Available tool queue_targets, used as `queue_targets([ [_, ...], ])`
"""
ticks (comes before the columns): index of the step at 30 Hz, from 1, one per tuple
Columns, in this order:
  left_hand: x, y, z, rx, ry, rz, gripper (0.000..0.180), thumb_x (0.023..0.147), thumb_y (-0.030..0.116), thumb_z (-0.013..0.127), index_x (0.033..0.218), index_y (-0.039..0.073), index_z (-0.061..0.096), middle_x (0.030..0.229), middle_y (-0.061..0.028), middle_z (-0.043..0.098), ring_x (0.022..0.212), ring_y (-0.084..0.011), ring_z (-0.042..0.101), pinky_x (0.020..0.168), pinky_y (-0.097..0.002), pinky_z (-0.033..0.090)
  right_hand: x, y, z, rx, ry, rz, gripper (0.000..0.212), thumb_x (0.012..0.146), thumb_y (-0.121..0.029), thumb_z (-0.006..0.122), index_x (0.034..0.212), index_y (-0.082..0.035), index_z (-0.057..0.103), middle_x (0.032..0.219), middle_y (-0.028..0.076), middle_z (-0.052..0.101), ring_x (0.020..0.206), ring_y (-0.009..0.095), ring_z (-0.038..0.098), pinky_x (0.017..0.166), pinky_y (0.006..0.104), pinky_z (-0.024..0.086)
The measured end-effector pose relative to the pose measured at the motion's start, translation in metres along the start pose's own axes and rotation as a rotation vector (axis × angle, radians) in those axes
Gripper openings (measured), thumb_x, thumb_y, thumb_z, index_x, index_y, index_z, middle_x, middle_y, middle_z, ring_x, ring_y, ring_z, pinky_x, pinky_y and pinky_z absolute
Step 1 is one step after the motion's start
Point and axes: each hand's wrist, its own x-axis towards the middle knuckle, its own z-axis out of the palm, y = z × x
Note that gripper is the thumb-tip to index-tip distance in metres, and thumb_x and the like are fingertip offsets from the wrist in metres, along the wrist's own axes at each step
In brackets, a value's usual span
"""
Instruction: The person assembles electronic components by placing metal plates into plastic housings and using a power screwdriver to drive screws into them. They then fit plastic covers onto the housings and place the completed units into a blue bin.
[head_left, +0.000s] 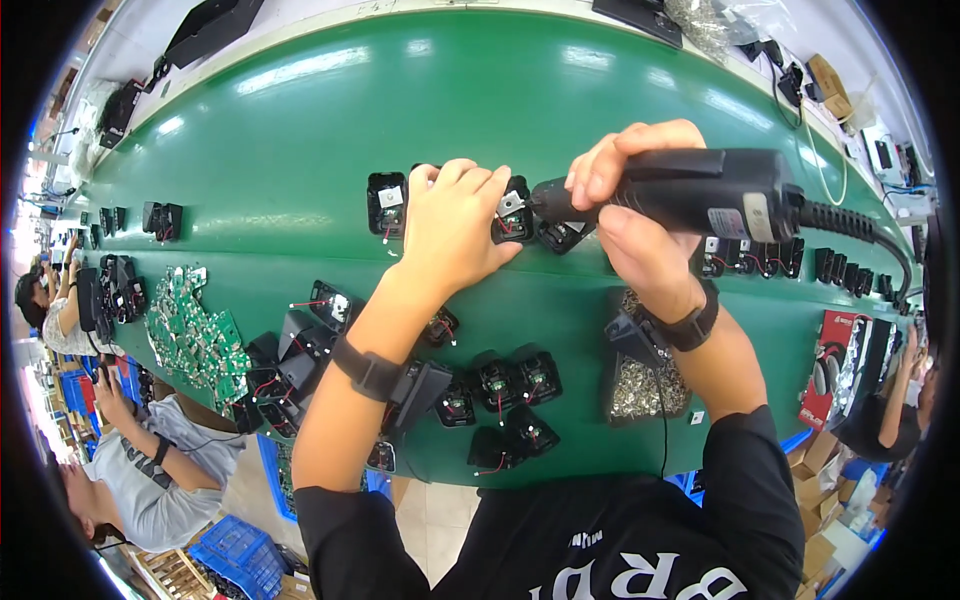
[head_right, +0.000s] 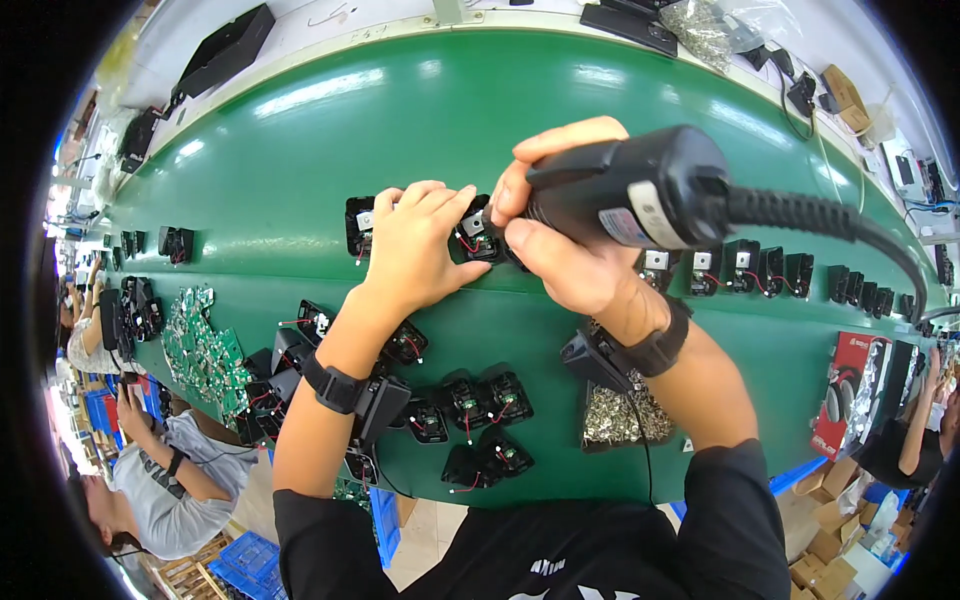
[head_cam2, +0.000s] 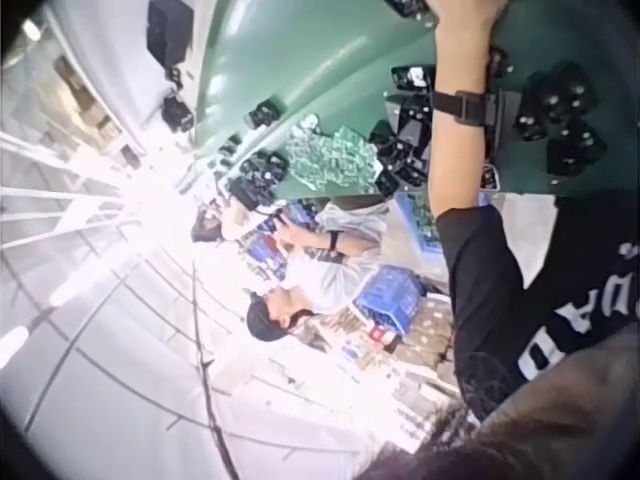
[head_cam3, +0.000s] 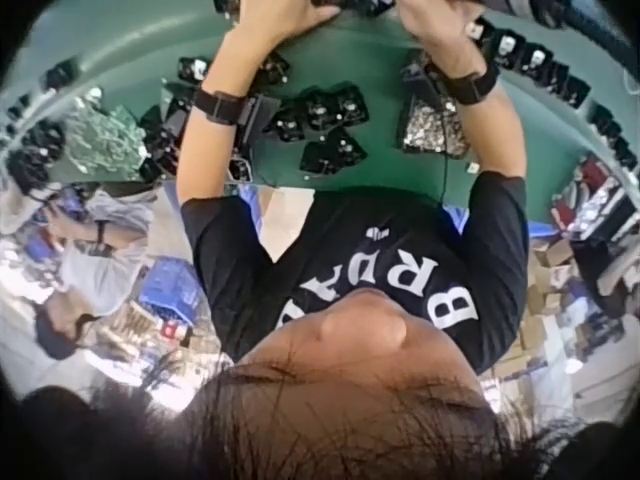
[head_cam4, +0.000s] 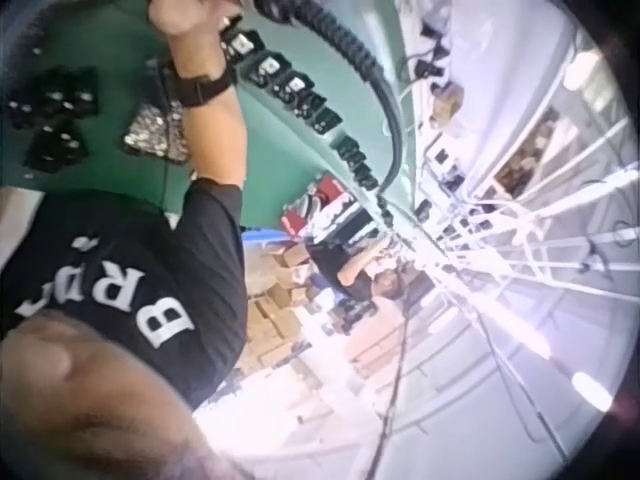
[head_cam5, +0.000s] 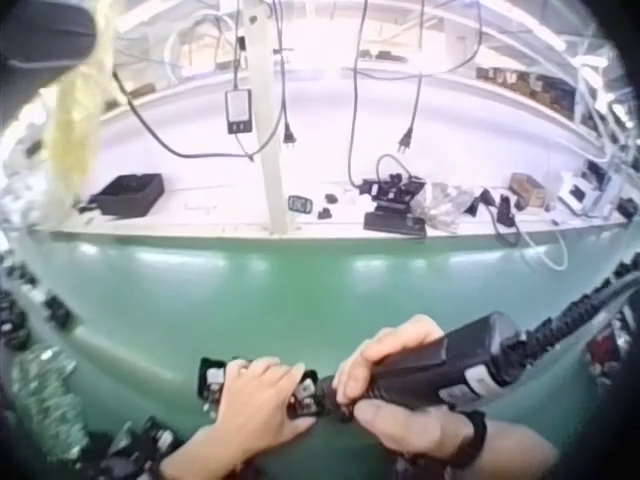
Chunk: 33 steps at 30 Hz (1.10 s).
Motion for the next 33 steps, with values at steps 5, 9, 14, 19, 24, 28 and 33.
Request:
queue_targets([
  [5, 0.003, -0.007, 0.001, -0.009, -0.092, -0.052, 0.065, 0.055, 0.032, 0.087, 0.112, 0.008, 0.065, 0.097, -0.0043, 0.067, 0.099, -0.0222, 0.059, 0.092, -0.0422, 0.037, 0.0, 0.02, 0.002, 0.024, 0.036, 0.056, 0.045, 0.077, -0.006, 0.064, 0.118, -0.005, 0.045, 0.089, 0.01, 0.055, 0.079, 0.02, 0.055, 0.079, 0.0374, 0.046],
  [9, 0.005, -0.009, 0.0, -0.024, -0.104, -0.061, 0.061, 0.055, 0.031, 0.087, 0.107, 0.009, 0.066, 0.09, -0.0035, 0.067, 0.092, -0.0219, 0.061, 0.089, -0.0413, 0.037, -0.001, 0.031, 0.0, 0.049, 0.053, 0.054, 0.044, 0.077, -0.006, 0.062, 0.118, -0.004, 0.046, 0.088, 0.011, 0.056, 0.078, 0.02, 0.055, 0.078, 0.0373, 0.047],
  [14, 0.003, -0.012, 0.001, -0.045, -0.083, -0.062, 0.058, 0.054, 0.03, 0.086, 0.104, 0.01, 0.066, 0.084, -0.003, 0.067, 0.085, -0.0224, 0.062, 0.085, -0.0403, 0.037, -0.001, 0.038, 0.005, 0.055, 0.094, 0.053, 0.046, 0.075, -0.006, 0.063, 0.118, -0.002, 0.046, 0.087, 0.012, 0.057, 0.078, 0.02, 0.057, 0.078, 0.0374, 0.048],
  [19, 0.004, -0.012, -0.001, -0.022, -0.126, -0.08, 0.055, 0.053, 0.029, 0.086, 0.102, 0.011, 0.066, 0.084, -0.0023, 0.067, 0.083, -0.0217, 0.062, 0.083, -0.0401, 0.037, 0.0, 0.044, 0.006, 0.057, 0.093, 0.058, 0.046, 0.076, -0.005, 0.065, 0.117, -0.002, 0.046, 0.087, 0.012, 0.058, 0.077, 0.02, 0.057, 0.078, 0.0382, 0.049],
  [24, 0.005, -0.015, -0.001, 0.003, -0.195, -0.105, 0.05, 0.054, 0.032, 0.085, 0.096, 0.014, 0.066, 0.082, -0.0017, 0.067, 0.082, -0.0213, 0.062, 0.081, -0.0393, 0.037, 0.003, 0.05, 0.015, 0.042, -0.012, 0.105, 0.039, 0.077, -0.002, 0.065, 0.111, -0.002, 0.046, 0.085, 0.011, 0.058, 0.078, 0.019, 0.058, 0.074, 0.034, 0.05],
  [28, 0.003, -0.023, 0.009, -0.045, -0.169, -0.102, 0.043, 0.054, 0.034, 0.085, 0.087, 0.016, 0.065, 0.078, -0.001, 0.067, 0.079, -0.021, 0.062, 0.078, -0.0378, 0.036, 0.006, 0.054, 0.014, -0.075, -0.174, 0.062, 0.033, 0.077, 0.004, 0.06, 0.106, -0.001, 0.045, 0.086, 0.011, 0.058, 0.078, 0.017, 0.058, 0.074, 0.0325, 0.052],
  [33, 0.001, -0.028, 0.011, -0.05, -0.123, -0.052, 0.041, 0.053, 0.033, 0.085, 0.085, 0.017, 0.066, 0.074, -0.0004, 0.067, 0.076, -0.0209, 0.062, 0.076, -0.0375, 0.036, 0.006, 0.057, 0.012, -0.172, -0.254, 0.018, 0.031, 0.076, 0.006, 0.058, 0.103, -0.001, 0.044, 0.088, 0.01, 0.057, 0.079, 0.016, 0.059, 0.075, 0.0308, 0.052],
])
